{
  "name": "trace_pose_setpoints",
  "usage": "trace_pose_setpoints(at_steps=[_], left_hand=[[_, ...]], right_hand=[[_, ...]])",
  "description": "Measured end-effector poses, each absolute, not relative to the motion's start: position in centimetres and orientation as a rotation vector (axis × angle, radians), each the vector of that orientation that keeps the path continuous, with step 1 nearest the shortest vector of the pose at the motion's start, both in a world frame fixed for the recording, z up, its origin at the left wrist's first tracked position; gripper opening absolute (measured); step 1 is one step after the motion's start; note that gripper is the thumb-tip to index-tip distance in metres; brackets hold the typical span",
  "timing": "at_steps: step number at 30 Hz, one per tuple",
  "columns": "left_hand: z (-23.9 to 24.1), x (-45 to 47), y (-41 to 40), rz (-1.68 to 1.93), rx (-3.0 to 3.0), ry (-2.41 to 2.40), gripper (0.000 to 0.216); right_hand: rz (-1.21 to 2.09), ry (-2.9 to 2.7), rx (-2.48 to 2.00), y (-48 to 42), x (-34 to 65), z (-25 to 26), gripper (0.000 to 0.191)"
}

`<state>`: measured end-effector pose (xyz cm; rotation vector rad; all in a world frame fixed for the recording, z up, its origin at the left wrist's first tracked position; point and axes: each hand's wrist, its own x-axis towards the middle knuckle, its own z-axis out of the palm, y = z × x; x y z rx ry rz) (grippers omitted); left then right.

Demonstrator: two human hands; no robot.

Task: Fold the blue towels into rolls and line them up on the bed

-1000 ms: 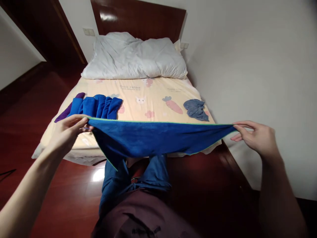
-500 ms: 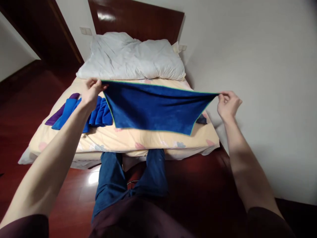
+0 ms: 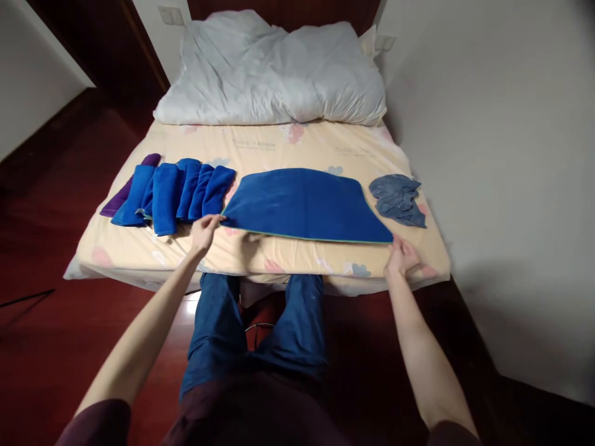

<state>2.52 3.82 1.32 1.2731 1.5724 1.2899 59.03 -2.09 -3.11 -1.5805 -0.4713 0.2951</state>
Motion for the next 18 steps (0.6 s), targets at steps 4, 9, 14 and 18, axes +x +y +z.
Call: trace_pose_setpoints(at_steps=[4,9,14,18], left_hand=[[-6.0,3.4,1.9,1.125,0.94,1.757,0.037],[-8.7,2.6,0.0,1.16,0.87,1.666,0.043],[-8.7,0.9,-2.3,1.079,0.884,1.634,0.057],[-8.4,0.5,-3.9,0.98,1.004,1.629,0.051]], right_hand=[[0.383,-0.262,-1.668,-2.7,57.6,-9.9,0.023],[0.3,-0.234,-1.679,-4.7,58.5,-13.5,0.018],[0.296,-0.263,-1.67,-7.2,59.7,-14.2,0.02],[0.348,-0.191,-1.622,-9.2,59.5,-14.0,0.03]])
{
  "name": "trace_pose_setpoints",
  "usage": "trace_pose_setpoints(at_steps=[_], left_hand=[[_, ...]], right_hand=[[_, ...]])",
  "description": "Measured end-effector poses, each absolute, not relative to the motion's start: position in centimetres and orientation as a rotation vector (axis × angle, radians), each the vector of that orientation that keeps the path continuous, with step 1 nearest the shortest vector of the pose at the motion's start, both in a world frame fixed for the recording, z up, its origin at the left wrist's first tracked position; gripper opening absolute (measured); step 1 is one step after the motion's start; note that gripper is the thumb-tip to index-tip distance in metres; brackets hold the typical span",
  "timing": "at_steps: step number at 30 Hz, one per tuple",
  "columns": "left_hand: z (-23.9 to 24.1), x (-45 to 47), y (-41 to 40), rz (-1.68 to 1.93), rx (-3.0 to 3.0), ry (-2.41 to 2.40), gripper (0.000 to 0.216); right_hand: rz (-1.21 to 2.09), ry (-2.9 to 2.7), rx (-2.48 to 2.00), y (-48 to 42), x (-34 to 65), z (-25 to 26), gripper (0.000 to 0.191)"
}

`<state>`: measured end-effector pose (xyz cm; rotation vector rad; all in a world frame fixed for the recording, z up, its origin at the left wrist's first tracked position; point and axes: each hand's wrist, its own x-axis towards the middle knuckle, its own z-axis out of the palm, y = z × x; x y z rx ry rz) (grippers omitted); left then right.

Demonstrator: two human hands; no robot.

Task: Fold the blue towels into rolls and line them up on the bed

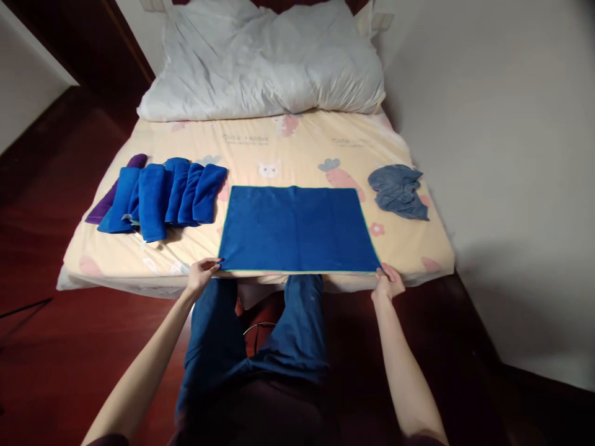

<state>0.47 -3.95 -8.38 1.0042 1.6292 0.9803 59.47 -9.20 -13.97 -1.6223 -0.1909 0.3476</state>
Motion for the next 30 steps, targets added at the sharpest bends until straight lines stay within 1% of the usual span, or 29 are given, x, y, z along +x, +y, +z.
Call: trace_pose_setpoints(at_steps=[2,4,6,11,15,18,19,21,24,25,27,30], left_hand=[[-8.0,0.6,-4.4,0.884,1.169,1.686,0.045],[-7.6,0.9,-4.7,0.755,1.377,1.775,0.04],[-7.3,1.3,-4.9,0.648,1.566,1.829,0.038],[-7.3,1.9,-5.6,0.599,1.945,1.756,0.035],[-6.8,1.5,-4.7,0.492,2.067,1.791,0.039],[-6.2,1.0,-2.2,0.461,2.115,1.798,0.039],[-6.0,0.8,-0.9,0.466,2.135,1.779,0.039],[-5.6,0.5,2.1,0.488,2.177,1.725,0.038],[-4.9,0.4,7.7,0.49,2.22,1.646,0.031],[-4.8,0.5,9.8,0.472,2.219,1.639,0.029],[-4.4,1.1,13.9,0.431,2.211,1.65,0.027],[-4.4,2.6,19.3,0.383,2.185,1.684,0.028]], right_hand=[[0.32,-0.166,-1.605,-9.9,58.9,-13.9,0.035],[0.283,-0.133,-1.62,-10.4,57.9,-13.9,0.034],[0.317,-0.085,-1.656,-10.8,56.4,-13.9,0.033],[0.758,0.084,-1.562,-11.4,51.9,-13.2,0.039],[1.0,0.224,-1.47,-11.9,48.0,-12.5,0.027],[1.109,0.206,-1.485,-12.3,45.4,-12.1,0.027],[1.077,0.15,-1.512,-12.3,45.0,-11.9,0.03],[0.905,-0.048,-1.585,-11.5,45.3,-11.3,0.034],[0.578,-0.4,-1.675,-8.0,48.7,-9.9,0.041],[0.514,-0.499,-1.698,-6.1,50.5,-9.4,0.041],[0.445,-0.69,-1.746,-1.7,54.4,-8.7,0.04],[0.384,-0.919,-1.846,5.8,59.3,-8.2,0.033]])
